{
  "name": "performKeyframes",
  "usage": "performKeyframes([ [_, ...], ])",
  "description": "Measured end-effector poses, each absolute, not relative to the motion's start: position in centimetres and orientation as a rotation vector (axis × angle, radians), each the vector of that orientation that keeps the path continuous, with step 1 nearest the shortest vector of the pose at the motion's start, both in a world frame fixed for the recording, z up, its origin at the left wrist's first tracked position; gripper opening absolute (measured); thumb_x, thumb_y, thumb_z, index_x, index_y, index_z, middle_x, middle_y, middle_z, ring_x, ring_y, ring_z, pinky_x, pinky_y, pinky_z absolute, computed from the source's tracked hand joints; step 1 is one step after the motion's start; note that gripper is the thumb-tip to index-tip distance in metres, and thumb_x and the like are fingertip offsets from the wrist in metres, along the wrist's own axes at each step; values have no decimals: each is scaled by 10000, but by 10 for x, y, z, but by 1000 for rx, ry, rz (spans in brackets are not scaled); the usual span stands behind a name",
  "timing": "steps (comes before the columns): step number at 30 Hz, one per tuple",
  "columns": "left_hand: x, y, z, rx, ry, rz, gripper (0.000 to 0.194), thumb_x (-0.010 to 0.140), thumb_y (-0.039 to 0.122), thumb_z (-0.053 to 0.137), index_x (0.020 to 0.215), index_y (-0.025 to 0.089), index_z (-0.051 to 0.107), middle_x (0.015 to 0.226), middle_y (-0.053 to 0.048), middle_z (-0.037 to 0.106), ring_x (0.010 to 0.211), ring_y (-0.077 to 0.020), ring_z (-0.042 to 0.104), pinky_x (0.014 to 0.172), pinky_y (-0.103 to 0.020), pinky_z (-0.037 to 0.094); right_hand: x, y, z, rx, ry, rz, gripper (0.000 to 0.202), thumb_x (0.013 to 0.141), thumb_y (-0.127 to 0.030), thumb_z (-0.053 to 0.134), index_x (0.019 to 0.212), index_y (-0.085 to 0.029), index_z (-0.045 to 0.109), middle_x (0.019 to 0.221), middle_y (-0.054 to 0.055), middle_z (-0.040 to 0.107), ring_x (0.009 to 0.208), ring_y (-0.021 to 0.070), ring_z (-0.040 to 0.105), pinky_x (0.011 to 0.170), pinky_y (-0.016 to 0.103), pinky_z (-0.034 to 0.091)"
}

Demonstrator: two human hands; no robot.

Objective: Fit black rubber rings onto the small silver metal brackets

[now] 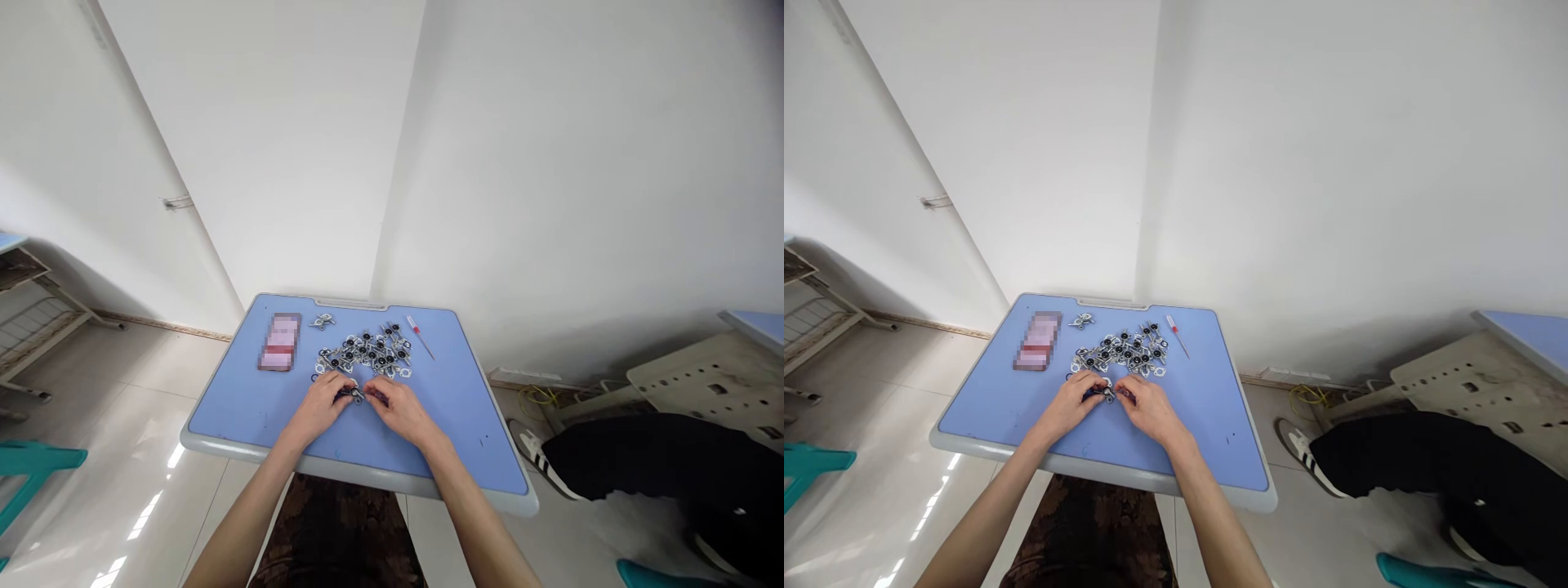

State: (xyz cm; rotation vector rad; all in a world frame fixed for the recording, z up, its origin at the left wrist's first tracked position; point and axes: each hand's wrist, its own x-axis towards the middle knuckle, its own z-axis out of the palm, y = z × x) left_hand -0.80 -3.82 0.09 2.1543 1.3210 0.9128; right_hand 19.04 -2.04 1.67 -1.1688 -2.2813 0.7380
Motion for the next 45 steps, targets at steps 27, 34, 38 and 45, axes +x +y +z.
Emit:
performKeyframes([
  [27,-10,-38,-1,2109,1325,1027,369,755,-16,475,1035,202,575,1088,-56,584,1045,-198,538,916,-372,457,192,-20,13,-1233,-2318,596,196,865,-164,470,995,-207,611,945,44,670,678,148,601,616,264,423],
  [34,-10,-40,2,2131,1360,1002,286,782,19,508,989,192,603,1017,-55,602,985,-198,550,893,-379,466,192,-22,17,-1230,-2372,561,145,867,-161,492,926,-193,621,886,42,653,691,143,595,605,249,400],
  [38,-9,-41,4,2165,1355,1002,270,795,33,522,985,195,626,1025,-56,603,997,-194,553,904,-372,468,192,-23,18,-1232,-2389,548,148,871,-160,495,937,-192,624,868,35,647,681,138,588,608,246,396],
  [45,-13,-46,8,2313,1402,1037,283,859,66,489,1012,223,668,980,-52,606,925,-166,565,810,-317,491,195,-26,21,-1132,-2393,468,299,887,-130,454,1100,-240,634,883,25,637,615,104,559,568,222,386],
])
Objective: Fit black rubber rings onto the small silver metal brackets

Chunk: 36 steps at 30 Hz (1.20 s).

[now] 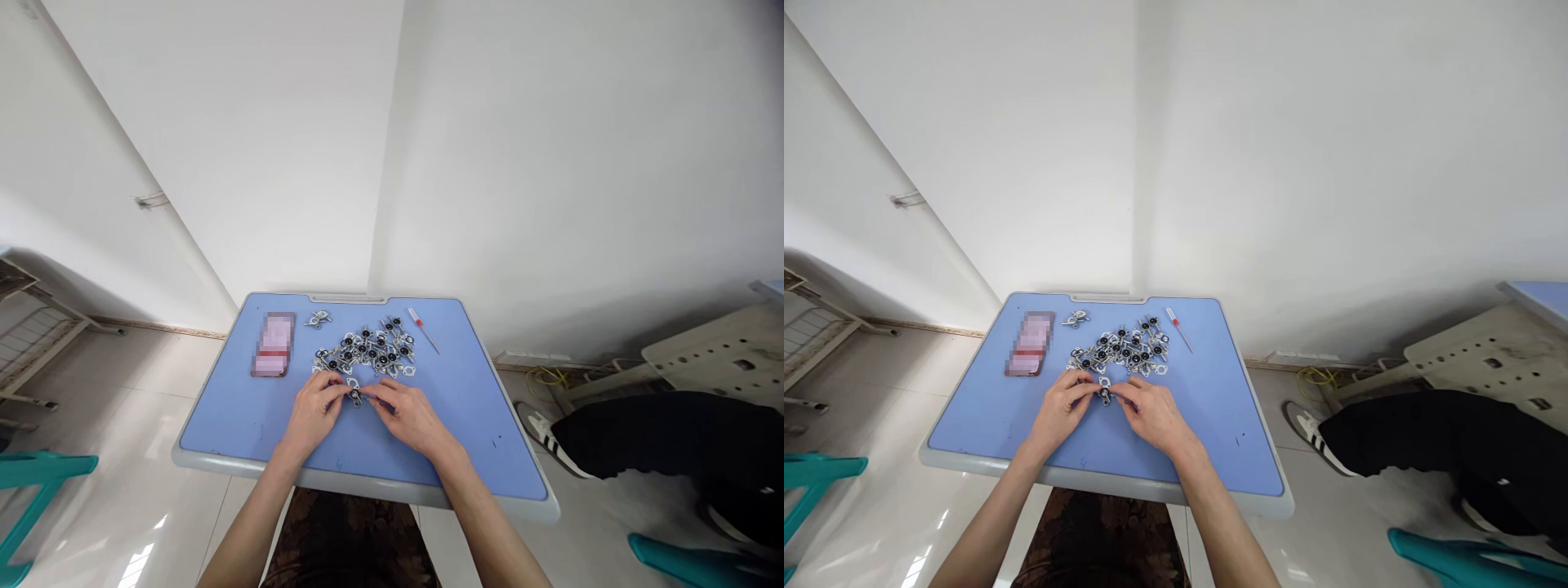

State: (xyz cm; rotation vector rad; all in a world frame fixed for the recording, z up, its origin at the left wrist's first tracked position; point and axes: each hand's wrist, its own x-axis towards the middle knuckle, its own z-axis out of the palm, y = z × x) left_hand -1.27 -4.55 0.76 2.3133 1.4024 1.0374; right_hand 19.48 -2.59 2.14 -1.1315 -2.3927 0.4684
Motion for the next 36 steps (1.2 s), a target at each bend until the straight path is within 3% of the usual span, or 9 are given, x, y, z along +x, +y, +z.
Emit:
performKeyframes([
  [4,-16,-57,7,2587,1458,945,357,863,27,443,1083,222,645,1021,-72,607,930,-183,556,785,-329,483,199,-27,17,-1070,-2491,288,427,820,-38,452,1131,-262,640,837,21,621,620,111,559,536,220,350],
  [13,-10,-65,6,2737,1552,855,285,901,76,452,1085,202,630,1021,-74,634,912,-184,562,780,-332,463,200,-30,21,-1056,-2618,68,427,806,-34,452,1123,-254,636,800,23,610,546,99,501,499,231,298],
  [18,-10,-65,5,2693,1572,923,321,896,45,426,1109,191,617,1019,-82,632,923,-183,558,784,-334,461,201,-32,22,-1042,-2615,50,402,807,-48,457,1114,-238,634,785,23,609,548,102,504,493,236,299],
  [29,-9,-66,0,2760,1627,710,311,918,98,429,1142,210,612,1084,-99,629,980,-214,574,800,-354,474,199,-31,22,-1079,-2668,60,418,809,-43,439,1131,-234,625,768,36,595,526,109,479,460,264,285],
  [36,-7,-65,1,2719,1530,773,313,906,71,436,1156,170,598,1109,-84,644,1034,-220,567,881,-365,473,197,-32,22,-1067,-2679,79,404,812,-35,435,1113,-223,627,780,40,608,538,119,499,475,264,304],
])
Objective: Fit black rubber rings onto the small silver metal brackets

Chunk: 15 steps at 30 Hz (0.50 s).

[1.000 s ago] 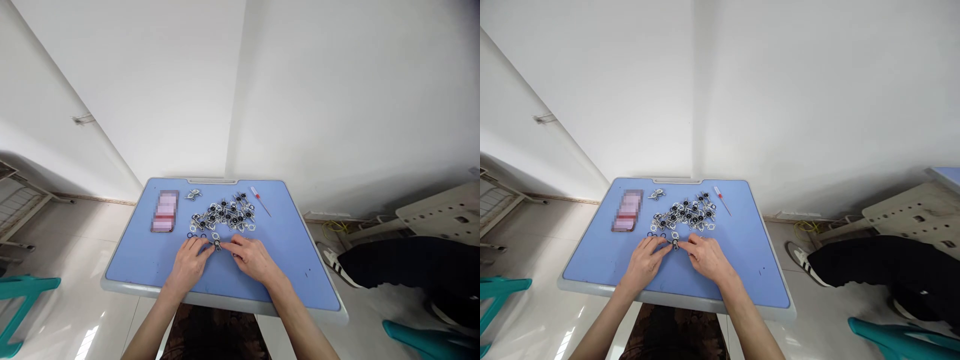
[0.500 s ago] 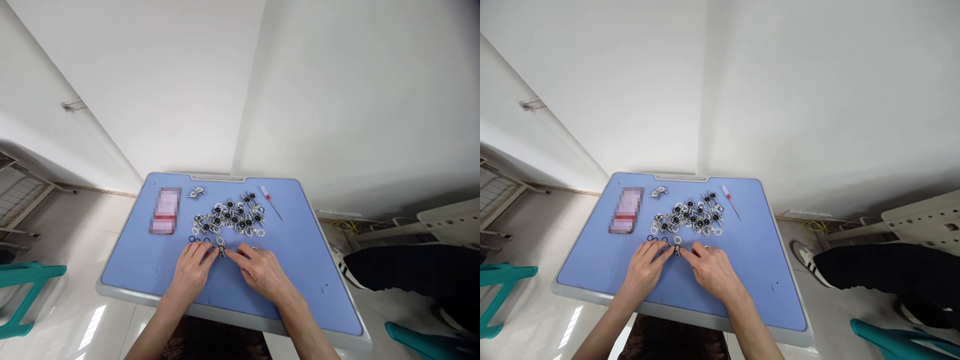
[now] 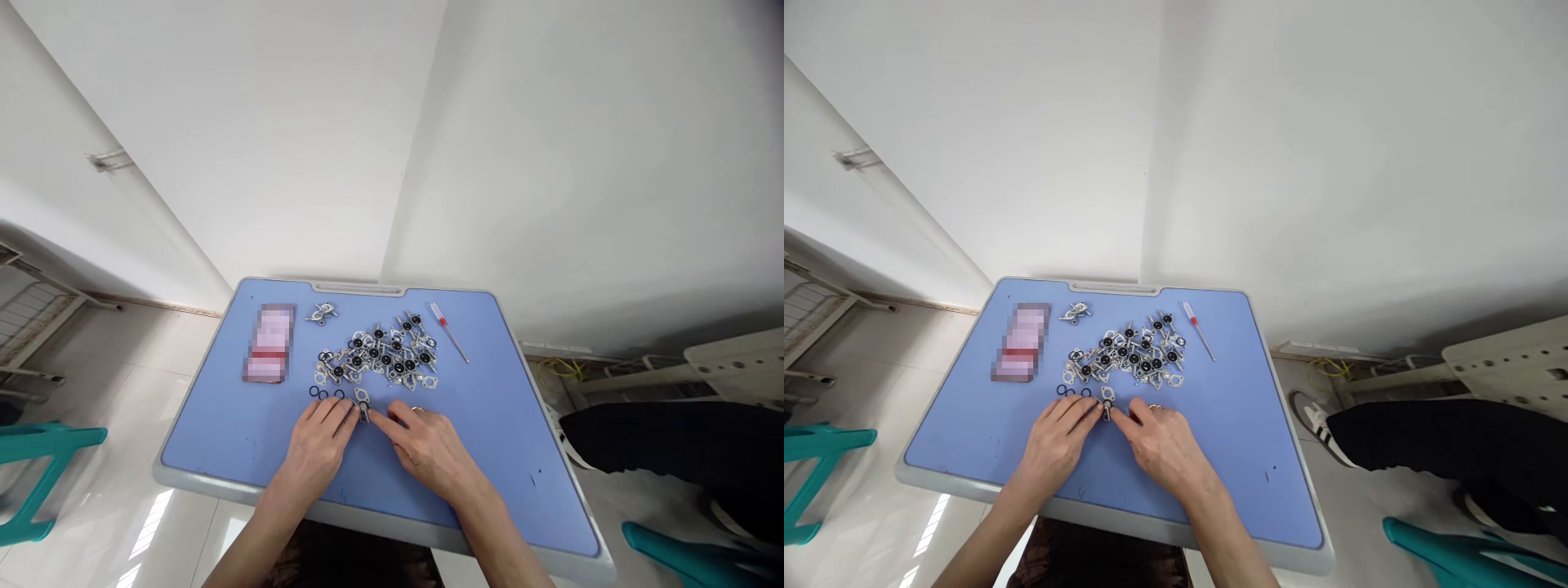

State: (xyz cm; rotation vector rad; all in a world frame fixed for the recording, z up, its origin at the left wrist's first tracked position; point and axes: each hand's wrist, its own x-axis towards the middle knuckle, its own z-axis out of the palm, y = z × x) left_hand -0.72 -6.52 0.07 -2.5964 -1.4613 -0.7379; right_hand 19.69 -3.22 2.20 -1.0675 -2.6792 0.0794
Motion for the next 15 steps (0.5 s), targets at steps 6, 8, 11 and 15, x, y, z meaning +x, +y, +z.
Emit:
performKeyframes([
  [6,-4,-62,6,-2641,-1656,-959,318,907,86,420,1149,192,598,1077,-79,647,984,-206,578,879,-377,487,197,-31,22,-1085,-2355,473,277,902,-135,420,1094,-210,605,856,46,633,643,127,568,557,240,405],
  [8,-3,-60,9,-2654,-1772,-1095,287,906,117,443,1124,204,608,1067,-80,640,971,-203,584,865,-376,498,193,-28,23,-1174,-2230,617,221,914,-187,431,1030,-206,618,844,43,638,621,121,563,569,240,420],
  [11,-2,-55,12,-2708,-1988,-1320,257,883,137,481,1085,219,617,1069,-72,628,922,-182,610,816,-337,532,186,-22,28,-1338,-2103,795,166,881,-215,468,900,-201,632,819,35,658,653,142,579,609,257,438],
  [15,-2,-46,11,-2727,-2349,-1563,223,838,127,500,1012,203,618,1031,-57,613,630,-99,602,569,-238,547,179,-11,34,-1441,-1989,1064,164,841,-260,494,798,-196,639,681,0,637,604,138,553,572,247,411],
])
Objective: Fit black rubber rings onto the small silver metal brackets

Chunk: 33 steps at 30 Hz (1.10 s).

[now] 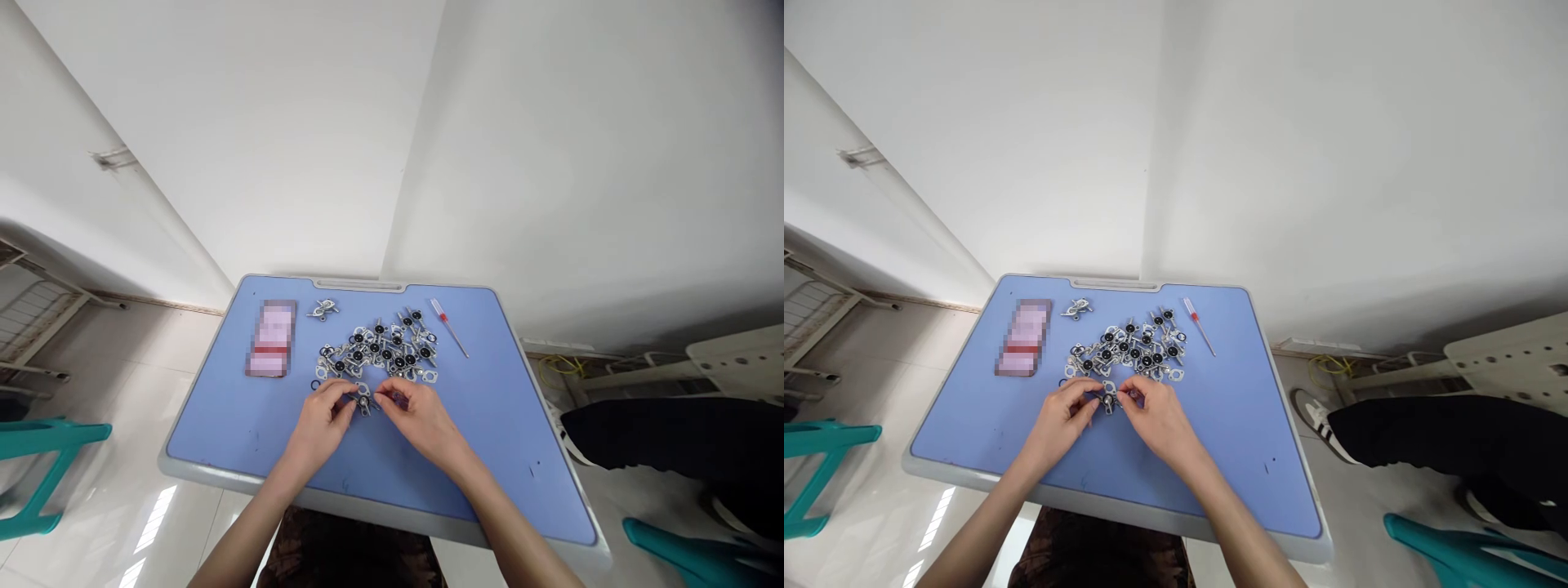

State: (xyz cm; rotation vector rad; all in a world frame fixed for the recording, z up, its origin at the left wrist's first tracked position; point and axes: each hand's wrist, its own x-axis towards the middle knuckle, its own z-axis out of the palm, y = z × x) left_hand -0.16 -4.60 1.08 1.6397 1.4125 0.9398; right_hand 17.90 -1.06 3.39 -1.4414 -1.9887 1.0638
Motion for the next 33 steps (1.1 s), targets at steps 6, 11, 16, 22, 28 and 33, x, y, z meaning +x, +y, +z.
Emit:
performKeyframes([
  [6,5,-35,11,1362,1319,942,126,798,132,497,875,170,589,842,-20,583,595,-99,618,517,-215,554,176,1,33,-1494,-1992,1249,164,805,-292,521,761,-181,634,592,-22,574,521,110,463,506,225,344],
  [11,8,-33,12,1302,1366,933,84,768,137,515,827,162,569,690,15,583,564,-113,622,534,-235,555,172,1,33,-1513,-1997,1282,143,789,-272,527,734,-183,625,580,-27,566,517,107,447,505,220,323],
  [16,8,-32,11,1238,1367,910,96,740,156,535,830,165,569,627,33,577,562,-120,622,544,-246,557,170,0,35,-1530,-1991,1287,125,775,-237,524,702,-183,610,575,-25,561,520,108,445,498,217,310],
  [22,8,-31,10,1223,1355,919,108,728,163,539,832,164,568,645,35,580,558,-110,622,568,-246,553,169,-1,35,-1486,-2012,1274,117,764,-200,509,663,-182,565,537,-35,524,503,101,413,487,207,296],
  [28,8,-31,10,1228,1352,923,69,720,160,532,788,166,544,627,40,568,555,-116,625,572,-252,548,168,-1,36,-1483,-2015,1274,122,766,-182,514,645,-185,535,544,-39,510,532,108,422,519,212,307],
  [33,6,-32,6,1230,1322,936,54,731,180,535,779,163,551,635,31,578,573,-125,634,585,-269,558,168,-1,35,-1465,-2008,1280,117,763,-176,516,647,-184,536,533,-42,508,515,103,412,510,210,302],
])
